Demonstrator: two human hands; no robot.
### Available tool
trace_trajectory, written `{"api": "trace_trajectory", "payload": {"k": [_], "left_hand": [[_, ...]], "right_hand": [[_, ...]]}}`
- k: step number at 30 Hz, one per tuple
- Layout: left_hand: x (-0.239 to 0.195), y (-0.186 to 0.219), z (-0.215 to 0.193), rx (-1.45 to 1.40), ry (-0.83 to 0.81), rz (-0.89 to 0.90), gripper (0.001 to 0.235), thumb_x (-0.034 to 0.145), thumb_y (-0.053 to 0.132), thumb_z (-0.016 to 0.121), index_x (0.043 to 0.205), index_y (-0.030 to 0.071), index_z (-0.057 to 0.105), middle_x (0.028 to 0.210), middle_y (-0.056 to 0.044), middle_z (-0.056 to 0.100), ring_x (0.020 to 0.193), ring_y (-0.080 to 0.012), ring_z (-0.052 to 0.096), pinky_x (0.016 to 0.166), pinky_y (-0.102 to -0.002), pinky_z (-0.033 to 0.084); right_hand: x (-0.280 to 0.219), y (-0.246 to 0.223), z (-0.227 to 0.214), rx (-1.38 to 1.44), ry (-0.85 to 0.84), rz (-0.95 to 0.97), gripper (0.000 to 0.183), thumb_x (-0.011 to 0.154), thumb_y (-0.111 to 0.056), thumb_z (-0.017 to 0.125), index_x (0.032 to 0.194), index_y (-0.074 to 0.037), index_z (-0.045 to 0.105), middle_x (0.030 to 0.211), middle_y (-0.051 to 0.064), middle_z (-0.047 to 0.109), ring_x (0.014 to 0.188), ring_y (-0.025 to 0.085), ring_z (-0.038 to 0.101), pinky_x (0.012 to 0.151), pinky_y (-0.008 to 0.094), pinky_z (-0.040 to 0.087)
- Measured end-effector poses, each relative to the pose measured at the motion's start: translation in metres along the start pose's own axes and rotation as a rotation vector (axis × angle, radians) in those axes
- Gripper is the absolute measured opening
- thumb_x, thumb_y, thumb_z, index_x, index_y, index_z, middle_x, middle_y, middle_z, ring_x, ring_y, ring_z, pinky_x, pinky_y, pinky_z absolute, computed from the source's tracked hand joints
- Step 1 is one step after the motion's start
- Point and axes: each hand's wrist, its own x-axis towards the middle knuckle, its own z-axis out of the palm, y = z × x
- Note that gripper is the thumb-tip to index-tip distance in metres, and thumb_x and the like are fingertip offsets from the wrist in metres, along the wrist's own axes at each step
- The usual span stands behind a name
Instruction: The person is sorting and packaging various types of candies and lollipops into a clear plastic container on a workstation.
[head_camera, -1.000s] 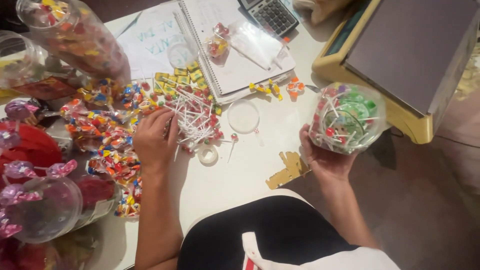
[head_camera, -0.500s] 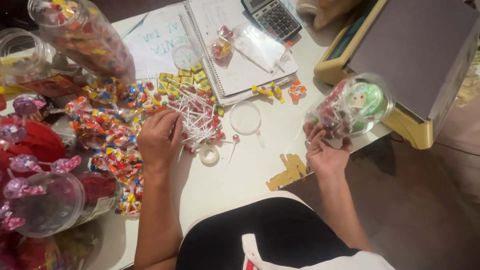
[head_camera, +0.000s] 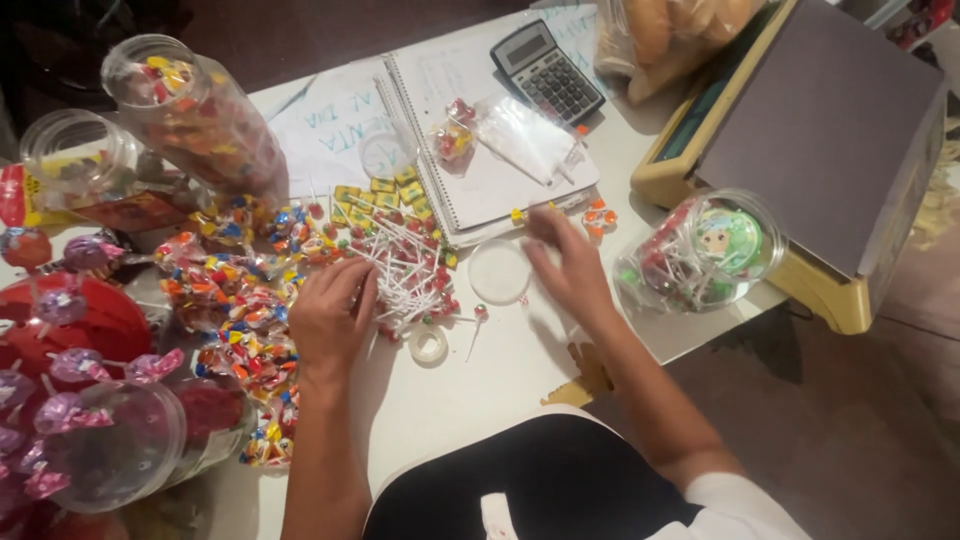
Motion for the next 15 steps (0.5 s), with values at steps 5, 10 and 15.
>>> {"api": "trace_trajectory", "payload": {"k": [5,10,15], "left_hand": [[0.000,0.001,-0.003,0.006,0.019,0.006,0.009,0.097,0.023,0.073,0.105,0.020,0.077,0.105,0.000,0.075,0.089,-0.0240,0.072,0.080,-0.035,0.057],[0.005,0.005,-0.005,-0.002,0.043,-0.018,0.009,0.096,0.024,0.074,0.104,0.021,0.077,0.104,0.000,0.075,0.089,-0.0240,0.072,0.080,-0.034,0.058],[0.003,0.005,-0.002,-0.030,0.010,-0.057,0.010,0.096,0.024,0.073,0.104,0.020,0.078,0.105,-0.002,0.075,0.089,-0.0250,0.072,0.079,-0.036,0.058]], "right_hand": [[0.098,0.025,0.016,-0.659,0.109,-0.086,0.057,0.100,-0.021,0.069,0.148,0.002,0.050,0.141,0.029,0.054,0.140,0.047,0.043,0.116,0.054,0.038],[0.144,0.045,0.017,-0.736,0.148,0.183,0.075,0.098,-0.030,0.072,0.154,0.007,0.038,0.149,0.031,0.047,0.145,0.055,0.032,0.116,0.068,0.025],[0.158,0.076,0.019,-0.893,0.106,0.290,0.089,0.084,-0.034,0.085,0.154,0.000,0.039,0.133,0.025,0.058,0.133,0.046,0.041,0.108,0.070,0.023]]}}
